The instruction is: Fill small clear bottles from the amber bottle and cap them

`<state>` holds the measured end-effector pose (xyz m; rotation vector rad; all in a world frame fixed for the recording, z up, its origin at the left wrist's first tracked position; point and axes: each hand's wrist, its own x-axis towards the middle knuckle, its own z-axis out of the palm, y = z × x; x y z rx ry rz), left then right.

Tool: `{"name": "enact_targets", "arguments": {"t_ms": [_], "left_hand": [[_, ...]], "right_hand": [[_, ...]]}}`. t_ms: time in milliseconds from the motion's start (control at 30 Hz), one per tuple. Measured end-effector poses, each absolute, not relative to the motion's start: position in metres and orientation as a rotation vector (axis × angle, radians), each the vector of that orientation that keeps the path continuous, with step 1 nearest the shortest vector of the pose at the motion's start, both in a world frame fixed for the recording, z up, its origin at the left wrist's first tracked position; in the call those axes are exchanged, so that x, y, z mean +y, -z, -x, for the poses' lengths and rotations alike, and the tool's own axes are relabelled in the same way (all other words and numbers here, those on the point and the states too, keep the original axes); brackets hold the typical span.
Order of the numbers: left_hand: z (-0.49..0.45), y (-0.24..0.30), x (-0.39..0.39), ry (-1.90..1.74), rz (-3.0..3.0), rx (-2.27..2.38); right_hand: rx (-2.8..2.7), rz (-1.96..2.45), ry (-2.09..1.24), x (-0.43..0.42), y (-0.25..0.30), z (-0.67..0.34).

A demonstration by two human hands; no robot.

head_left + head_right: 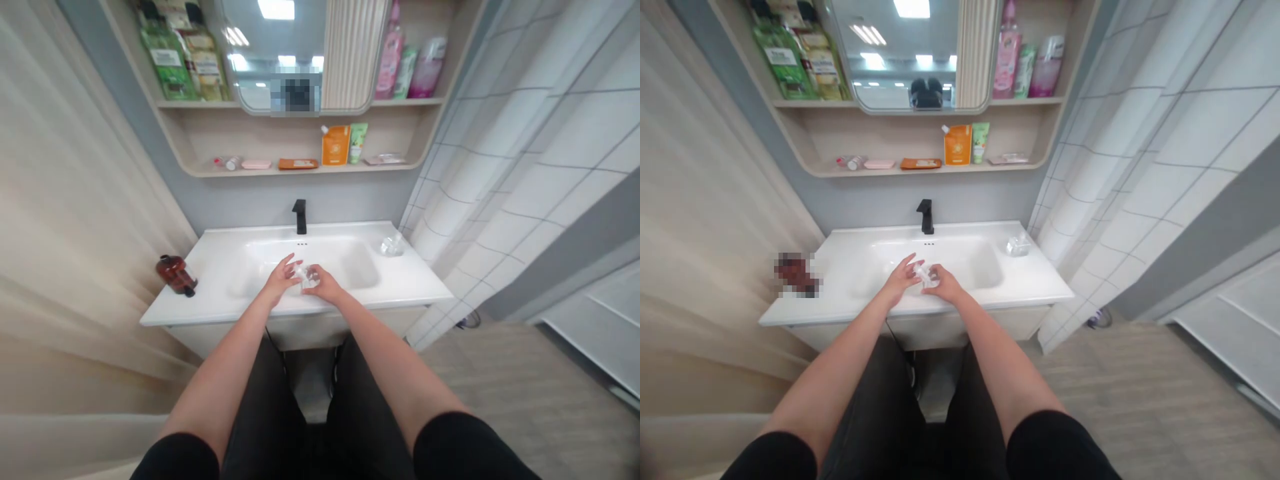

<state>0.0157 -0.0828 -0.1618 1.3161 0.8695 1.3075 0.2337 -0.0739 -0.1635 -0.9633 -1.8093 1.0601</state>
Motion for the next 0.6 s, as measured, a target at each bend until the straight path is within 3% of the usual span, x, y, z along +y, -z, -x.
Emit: {"name": "enact_targets", "arguments": {"t_ms": [600], "left_hand": [[-0.0193, 0.1602, -0.0863, -1.305, -1.345, 0.861]], "right_hand": [[-1.813, 0.963, -1.039, -0.0752, 0.1633, -0.2333]]}}
